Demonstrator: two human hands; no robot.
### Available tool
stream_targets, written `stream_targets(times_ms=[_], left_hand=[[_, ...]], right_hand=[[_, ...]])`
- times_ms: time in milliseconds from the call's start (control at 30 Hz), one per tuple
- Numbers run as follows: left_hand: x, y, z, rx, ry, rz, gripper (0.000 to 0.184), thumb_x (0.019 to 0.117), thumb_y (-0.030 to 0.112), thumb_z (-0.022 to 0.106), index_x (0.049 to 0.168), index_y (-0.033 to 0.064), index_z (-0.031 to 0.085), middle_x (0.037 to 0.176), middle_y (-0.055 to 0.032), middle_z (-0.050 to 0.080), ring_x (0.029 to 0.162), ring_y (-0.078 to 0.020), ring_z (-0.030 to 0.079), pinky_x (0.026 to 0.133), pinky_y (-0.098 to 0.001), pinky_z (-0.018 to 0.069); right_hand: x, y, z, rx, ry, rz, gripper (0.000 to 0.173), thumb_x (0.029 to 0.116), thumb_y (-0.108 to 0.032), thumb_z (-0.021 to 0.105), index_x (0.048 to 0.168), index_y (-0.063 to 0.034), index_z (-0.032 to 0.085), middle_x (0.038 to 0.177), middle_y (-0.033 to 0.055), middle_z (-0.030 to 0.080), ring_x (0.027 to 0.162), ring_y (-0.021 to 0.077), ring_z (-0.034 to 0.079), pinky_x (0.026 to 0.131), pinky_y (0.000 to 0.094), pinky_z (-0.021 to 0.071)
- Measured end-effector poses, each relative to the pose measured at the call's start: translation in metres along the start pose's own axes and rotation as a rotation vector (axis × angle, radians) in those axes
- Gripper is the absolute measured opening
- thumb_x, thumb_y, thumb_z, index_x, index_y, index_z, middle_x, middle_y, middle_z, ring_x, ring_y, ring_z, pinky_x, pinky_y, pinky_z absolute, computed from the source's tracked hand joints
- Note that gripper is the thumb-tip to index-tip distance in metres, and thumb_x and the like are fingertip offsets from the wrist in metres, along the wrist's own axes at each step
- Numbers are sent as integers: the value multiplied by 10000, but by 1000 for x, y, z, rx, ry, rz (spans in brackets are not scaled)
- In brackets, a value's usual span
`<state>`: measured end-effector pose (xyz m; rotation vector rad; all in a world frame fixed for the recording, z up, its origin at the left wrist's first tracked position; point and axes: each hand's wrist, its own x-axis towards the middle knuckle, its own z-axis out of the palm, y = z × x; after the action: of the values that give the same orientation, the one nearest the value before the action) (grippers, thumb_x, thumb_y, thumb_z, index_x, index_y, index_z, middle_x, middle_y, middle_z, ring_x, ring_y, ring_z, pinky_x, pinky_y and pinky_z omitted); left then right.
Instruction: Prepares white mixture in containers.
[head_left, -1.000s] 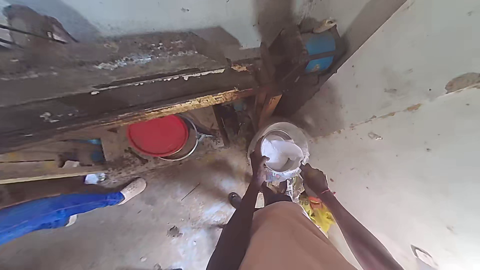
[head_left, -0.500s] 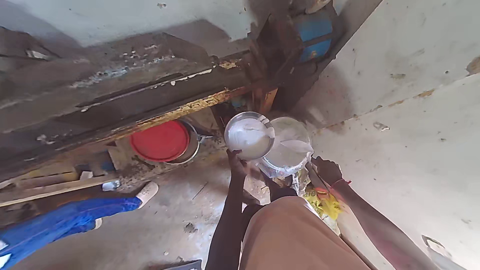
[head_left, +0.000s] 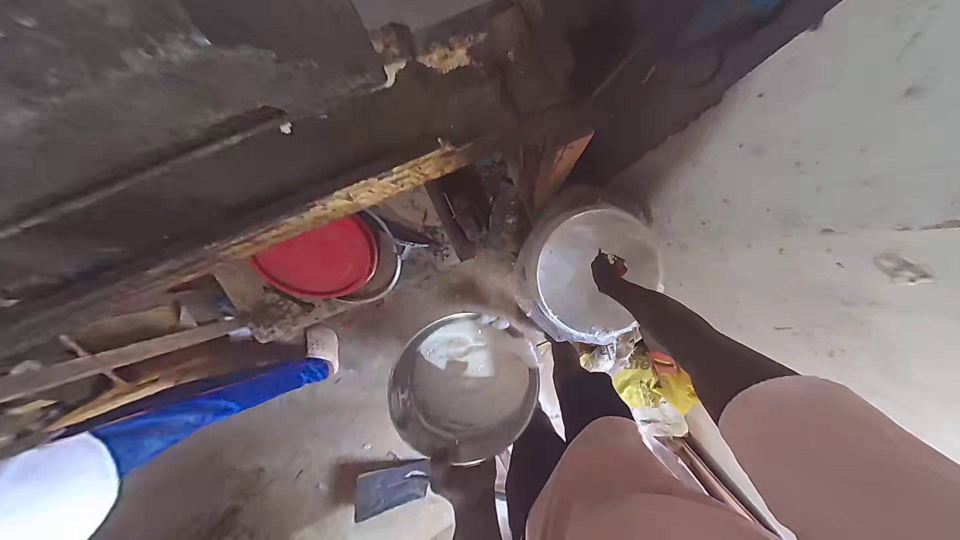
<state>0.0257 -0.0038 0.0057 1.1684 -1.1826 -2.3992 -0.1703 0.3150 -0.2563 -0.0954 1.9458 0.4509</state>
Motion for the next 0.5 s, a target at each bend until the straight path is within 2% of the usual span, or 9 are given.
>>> stream_targets(times_ms=[67,100,133,167,267,333,400,433,500], left_hand=[[-28,4,-14,25,127,-9,271,770,345,773,1010,223,737,977,2,764,934,-147,739,797,-422,625],[-43,12,14,56,312,4,177,831,242,678,994,172,693,938,-12,753,905,-145,735,792,-396,623],[-51,23,64,142,564,3,103,885,100,496,948,128,572,848,4,698,832,-110,700,762,-332,603],[-55,31,99,193,692,16,178,880,-4,384,929,77,534,795,5,677,783,-91,683,739,-289,590],[-73,37,121,281,650,60,216,874,-38,273,926,39,468,786,15,638,780,-61,654,731,-243,565],[-79,38,115,313,656,76,195,887,-35,286,946,33,460,804,15,644,799,-46,657,729,-234,568],[-84,41,111,337,679,73,191,935,-37,289,1043,2,442,887,2,636,866,-39,642,788,-237,557],[-85,41,110,356,702,85,188,891,-18,322,1032,18,441,865,14,637,839,-30,645,764,-231,563],[-88,38,108,319,591,150,170,858,34,385,1017,26,447,842,8,635,815,-44,647,749,-246,568]], right_hand=[[19,-3,0,11,-41,-32,368,917,15,602,1276,96,587,1350,242,593,1249,400,594,1069,571,449],[20,0,-6,89,-56,-46,323,914,22,622,1227,99,620,1338,257,595,1256,427,581,1035,603,463],[21,5,-12,169,-65,-57,274,916,18,636,1178,99,649,1320,273,602,1260,451,570,997,640,472],[25,9,-16,205,-66,-70,225,927,2,627,1129,89,674,1288,273,622,1246,456,579,969,653,483],[33,11,-25,181,-119,-101,223,989,-50,555,1121,74,685,1260,278,641,1223,461,596,952,676,469],[38,3,-20,181,-151,-120,219,985,-54,559,1100,78,691,1245,282,649,1203,466,607,941,679,479],[40,-3,-15,169,-184,-151,201,974,-68,592,1076,68,698,1226,276,654,1189,455,616,917,666,495],[45,-4,-9,151,-181,-191,185,953,-87,629,1049,51,708,1192,267,665,1157,449,629,888,666,505],[55,4,-11,114,-170,-273,210,922,-183,689,1007,6,723,1103,238,690,1068,428,665,826,661,525]])
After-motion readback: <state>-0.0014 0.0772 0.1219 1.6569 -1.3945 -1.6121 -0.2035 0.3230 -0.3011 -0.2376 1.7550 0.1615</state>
